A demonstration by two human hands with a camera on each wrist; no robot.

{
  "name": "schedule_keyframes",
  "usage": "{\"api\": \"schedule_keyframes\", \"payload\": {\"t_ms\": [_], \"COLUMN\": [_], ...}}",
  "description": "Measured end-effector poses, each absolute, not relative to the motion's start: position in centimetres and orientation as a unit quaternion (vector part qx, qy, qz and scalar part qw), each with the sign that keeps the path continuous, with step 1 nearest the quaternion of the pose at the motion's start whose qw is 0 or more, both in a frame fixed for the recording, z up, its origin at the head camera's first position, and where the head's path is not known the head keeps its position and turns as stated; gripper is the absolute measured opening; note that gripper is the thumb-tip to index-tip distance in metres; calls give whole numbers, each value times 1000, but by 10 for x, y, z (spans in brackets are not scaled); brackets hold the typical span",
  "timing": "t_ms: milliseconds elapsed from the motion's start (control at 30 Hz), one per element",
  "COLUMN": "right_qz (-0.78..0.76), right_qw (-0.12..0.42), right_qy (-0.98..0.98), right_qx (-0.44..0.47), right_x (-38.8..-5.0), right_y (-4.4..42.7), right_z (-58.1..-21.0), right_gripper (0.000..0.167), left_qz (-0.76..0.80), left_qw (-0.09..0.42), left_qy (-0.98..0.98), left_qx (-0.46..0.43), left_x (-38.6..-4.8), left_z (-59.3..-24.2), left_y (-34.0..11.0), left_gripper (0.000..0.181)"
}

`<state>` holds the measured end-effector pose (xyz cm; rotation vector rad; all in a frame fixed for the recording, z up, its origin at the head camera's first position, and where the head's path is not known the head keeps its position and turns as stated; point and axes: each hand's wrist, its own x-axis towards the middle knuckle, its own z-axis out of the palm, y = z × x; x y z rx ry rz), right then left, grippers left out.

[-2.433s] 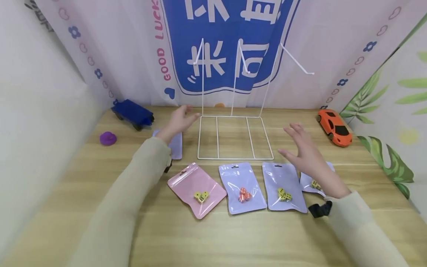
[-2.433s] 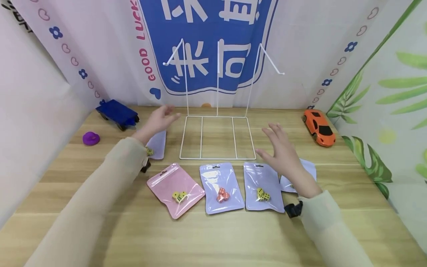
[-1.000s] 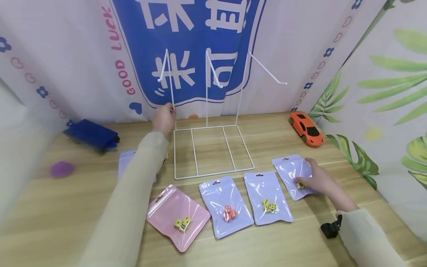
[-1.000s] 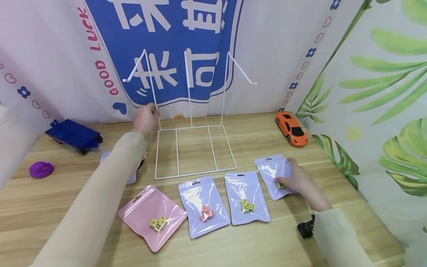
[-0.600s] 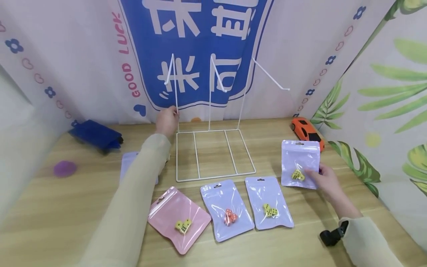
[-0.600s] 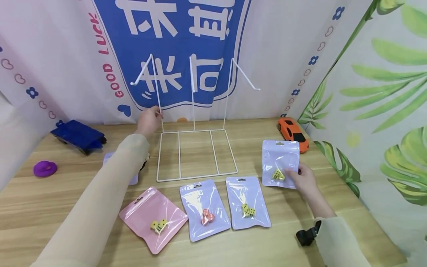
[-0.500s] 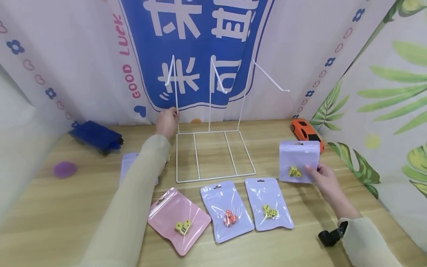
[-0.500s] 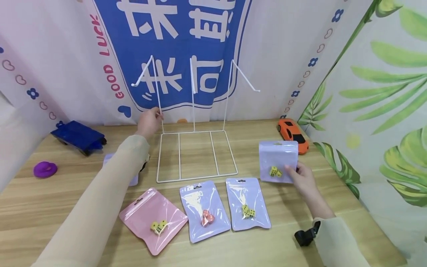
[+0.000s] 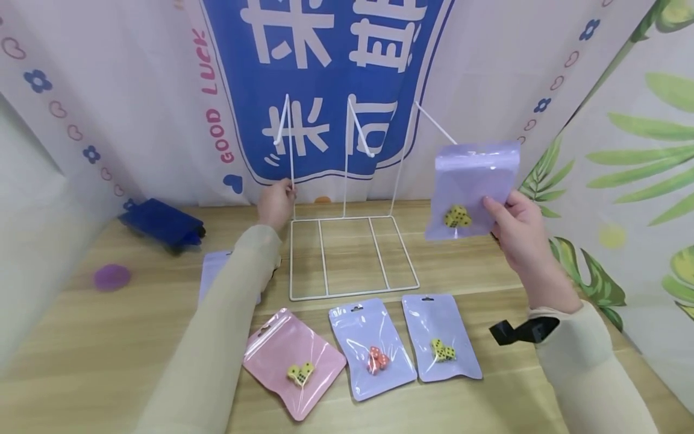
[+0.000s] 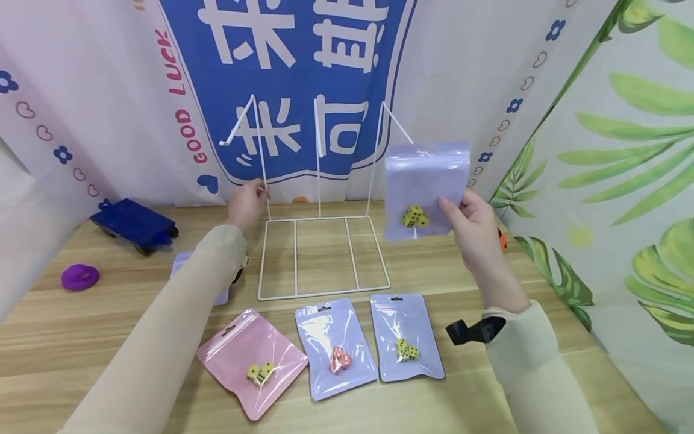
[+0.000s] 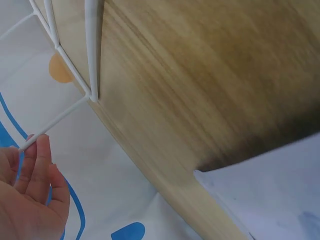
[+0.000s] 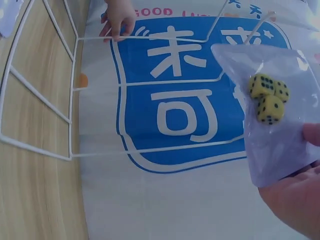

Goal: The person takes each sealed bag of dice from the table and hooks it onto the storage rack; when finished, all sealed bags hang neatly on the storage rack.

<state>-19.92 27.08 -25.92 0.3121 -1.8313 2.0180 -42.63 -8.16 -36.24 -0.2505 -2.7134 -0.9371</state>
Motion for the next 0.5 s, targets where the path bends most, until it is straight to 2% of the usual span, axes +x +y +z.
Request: {"api": "schedule_keyframes", "payload": {"t_ms": [267, 500], "right_qz": [741, 731], "right_qw": [188, 185], "right_qy": [-641, -654], "right_qx": [68, 55], "right_x": [-210, -216], "right_y": [265, 266], "right_z": [-265, -269], "right_gripper": [12, 11], "left_qz": [-351, -349], "left_qw": [113, 128], "left_qy": [-926, -922], "left_qx": [-87, -107], "left_x": [-426, -427], "left_z": [-364, -365], "left_y": [-83, -83], "left_gripper": [18, 14]}}
